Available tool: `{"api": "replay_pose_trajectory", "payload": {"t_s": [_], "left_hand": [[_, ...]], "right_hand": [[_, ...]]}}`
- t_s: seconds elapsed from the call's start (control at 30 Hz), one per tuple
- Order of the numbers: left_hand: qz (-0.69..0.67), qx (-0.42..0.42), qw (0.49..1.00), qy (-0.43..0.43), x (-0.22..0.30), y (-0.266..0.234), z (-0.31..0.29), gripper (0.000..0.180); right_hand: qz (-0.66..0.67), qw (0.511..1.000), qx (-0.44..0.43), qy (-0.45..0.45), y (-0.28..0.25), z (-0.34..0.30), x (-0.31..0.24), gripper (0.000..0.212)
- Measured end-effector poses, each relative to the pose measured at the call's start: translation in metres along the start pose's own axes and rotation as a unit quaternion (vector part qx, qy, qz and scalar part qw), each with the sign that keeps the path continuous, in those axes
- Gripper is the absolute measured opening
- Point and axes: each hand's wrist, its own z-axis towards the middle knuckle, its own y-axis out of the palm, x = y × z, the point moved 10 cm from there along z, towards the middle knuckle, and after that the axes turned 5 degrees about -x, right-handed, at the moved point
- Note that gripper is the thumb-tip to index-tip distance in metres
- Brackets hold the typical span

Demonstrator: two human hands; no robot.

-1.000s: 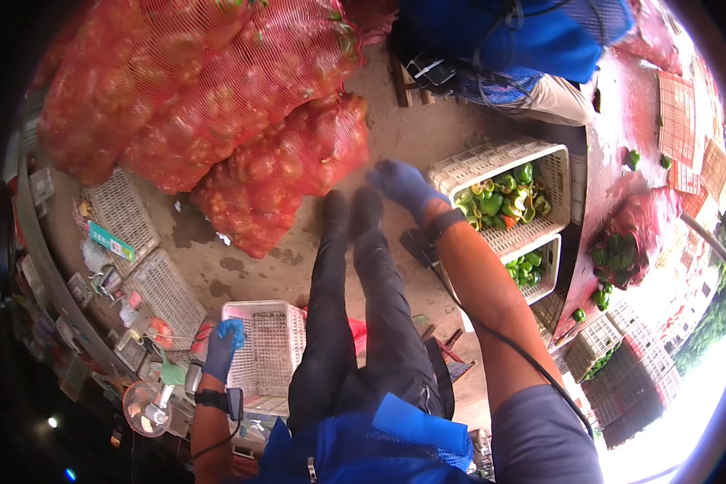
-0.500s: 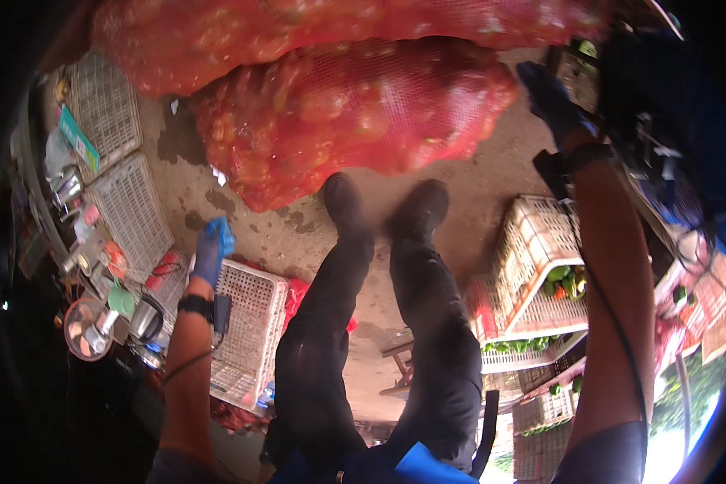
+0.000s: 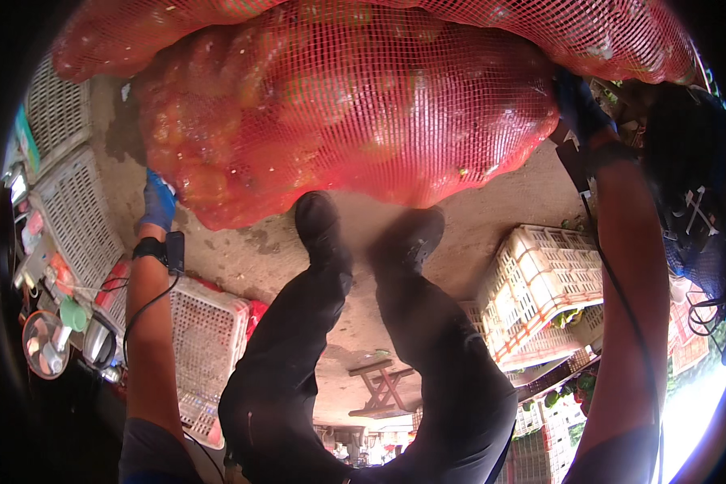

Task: The recorder is processing green bell peppers by removing their cores by hand and sorting them into crates, then moving large sacks and crates of the produce.

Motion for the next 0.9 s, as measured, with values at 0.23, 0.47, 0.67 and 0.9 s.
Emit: {"api": "replay_pose_trajectory", "payload": {"t_s": [0.23, 0.47, 0.67, 0.9], "left_hand": [[-0.067, -0.057, 0.996, 0.03, -0.001, 0.041, -0.023, 0.051], [-0.051, -0.103, 0.993, 0.031, 0.011, 0.06, -0.032, 0.048], [-0.041, -0.122, 0.988, 0.082, 0.028, 0.098, -0.083, 0.051], [-0.022, -0.11, 0.994, 0.016, 0.063, 0.077, -0.181, 0.049]], "right_hand": [[0.067, 0.998, 0.004, -0.006, 0.004, -0.009, -0.003, 0.042], [0.114, 0.99, -0.082, -0.031, 0.018, -0.012, -0.004, 0.042], [0.492, 0.854, -0.132, 0.104, 0.028, -0.044, -0.007, 0.04], [0.428, 0.903, -0.036, -0.001, 0.046, -0.112, -0.066, 0.033]]}}
